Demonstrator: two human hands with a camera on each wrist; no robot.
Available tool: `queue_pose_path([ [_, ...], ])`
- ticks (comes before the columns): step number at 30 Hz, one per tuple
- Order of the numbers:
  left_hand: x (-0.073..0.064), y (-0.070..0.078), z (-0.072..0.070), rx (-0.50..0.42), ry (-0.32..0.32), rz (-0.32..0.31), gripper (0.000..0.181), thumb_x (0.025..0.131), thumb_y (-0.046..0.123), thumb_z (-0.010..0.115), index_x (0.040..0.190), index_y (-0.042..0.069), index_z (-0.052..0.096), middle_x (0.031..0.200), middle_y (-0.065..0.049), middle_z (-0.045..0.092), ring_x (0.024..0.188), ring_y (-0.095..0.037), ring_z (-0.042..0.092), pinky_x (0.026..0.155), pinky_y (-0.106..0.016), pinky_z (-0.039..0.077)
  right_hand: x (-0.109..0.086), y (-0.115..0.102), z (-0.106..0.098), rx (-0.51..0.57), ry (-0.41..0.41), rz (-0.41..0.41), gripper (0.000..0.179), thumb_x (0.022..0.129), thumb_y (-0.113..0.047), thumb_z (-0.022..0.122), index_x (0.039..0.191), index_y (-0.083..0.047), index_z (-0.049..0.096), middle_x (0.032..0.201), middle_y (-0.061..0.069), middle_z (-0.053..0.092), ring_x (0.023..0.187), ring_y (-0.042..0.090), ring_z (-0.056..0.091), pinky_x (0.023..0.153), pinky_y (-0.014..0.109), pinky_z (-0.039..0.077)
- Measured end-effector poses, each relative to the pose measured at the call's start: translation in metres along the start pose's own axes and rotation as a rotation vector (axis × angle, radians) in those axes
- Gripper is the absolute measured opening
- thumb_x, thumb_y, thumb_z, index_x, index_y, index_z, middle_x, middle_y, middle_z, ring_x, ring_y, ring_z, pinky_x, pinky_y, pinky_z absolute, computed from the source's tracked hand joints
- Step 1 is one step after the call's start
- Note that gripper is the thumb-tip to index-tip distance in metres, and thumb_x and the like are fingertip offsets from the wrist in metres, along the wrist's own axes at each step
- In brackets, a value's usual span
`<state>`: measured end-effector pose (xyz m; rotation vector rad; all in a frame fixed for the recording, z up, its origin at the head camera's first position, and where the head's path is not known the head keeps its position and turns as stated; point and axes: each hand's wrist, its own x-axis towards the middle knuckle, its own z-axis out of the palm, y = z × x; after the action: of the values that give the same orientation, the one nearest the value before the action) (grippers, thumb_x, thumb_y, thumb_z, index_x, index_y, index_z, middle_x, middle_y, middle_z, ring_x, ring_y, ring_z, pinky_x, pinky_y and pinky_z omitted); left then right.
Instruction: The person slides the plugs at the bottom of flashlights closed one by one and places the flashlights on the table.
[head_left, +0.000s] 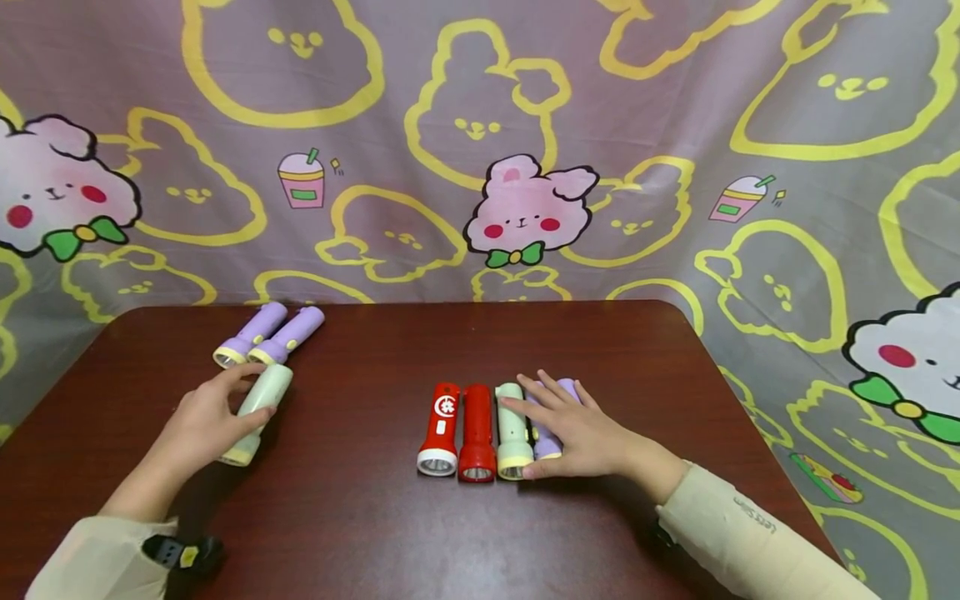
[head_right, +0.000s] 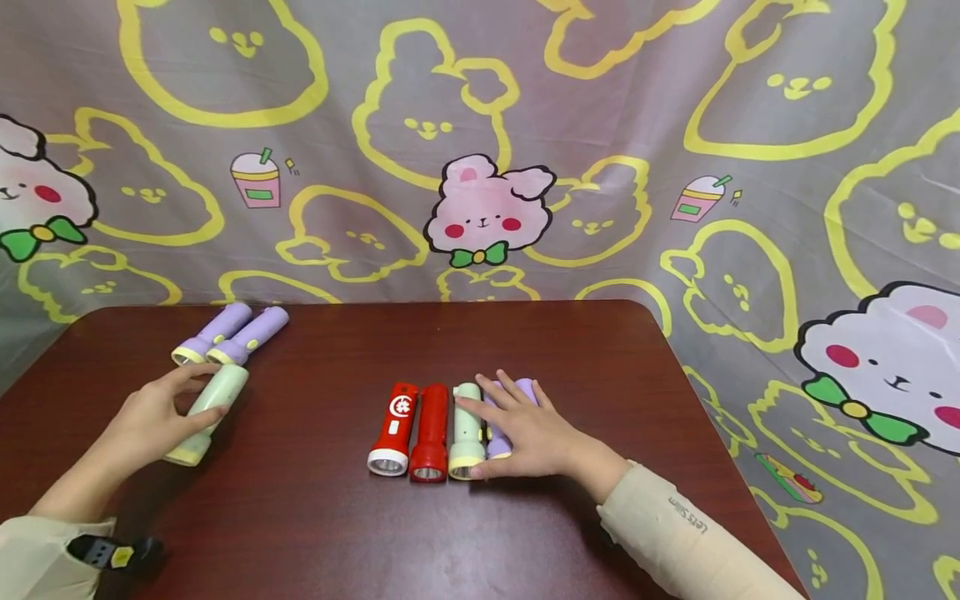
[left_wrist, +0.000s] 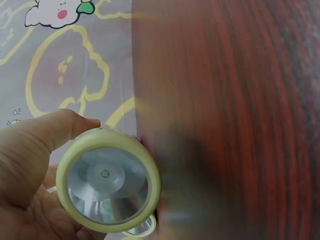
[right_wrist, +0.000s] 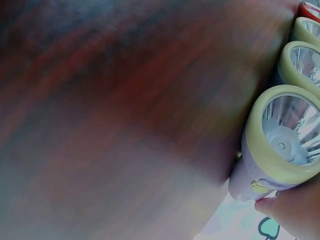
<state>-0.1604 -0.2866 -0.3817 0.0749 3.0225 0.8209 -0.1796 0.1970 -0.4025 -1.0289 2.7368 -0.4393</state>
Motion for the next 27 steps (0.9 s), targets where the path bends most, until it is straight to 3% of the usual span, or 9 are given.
queue_pose_path([
  [7,-0.001,0.010,0.003,-0.026,0.042,0.053,0.065,0.083,0.016,0.078,0.138,-0.001,0.048,0.118,-0.031,0.065,0.098,-0.043,0.067,0.069,-0.036,0.049,-0.001,0.000,0.000,-0.009,0.014,-0.006,0.089,0.079,-0.072,0.064,0.154,-0.038,0.031,0.166,0.007,0.021,0.153,0.041,0.014,0.108,0.080,0.014],
  [27,-0.005,0.033,0.011,-0.076,0.054,0.109,0.061,0.083,0.015,0.078,0.137,0.004,0.051,0.114,-0.025,0.068,0.089,-0.031,0.068,0.067,-0.033,0.048,0.001,0.000,0.001,0.003,-0.004,0.005,0.088,0.080,-0.070,0.065,0.154,-0.038,0.032,0.166,0.006,0.021,0.153,0.041,0.012,0.110,0.079,0.012],
])
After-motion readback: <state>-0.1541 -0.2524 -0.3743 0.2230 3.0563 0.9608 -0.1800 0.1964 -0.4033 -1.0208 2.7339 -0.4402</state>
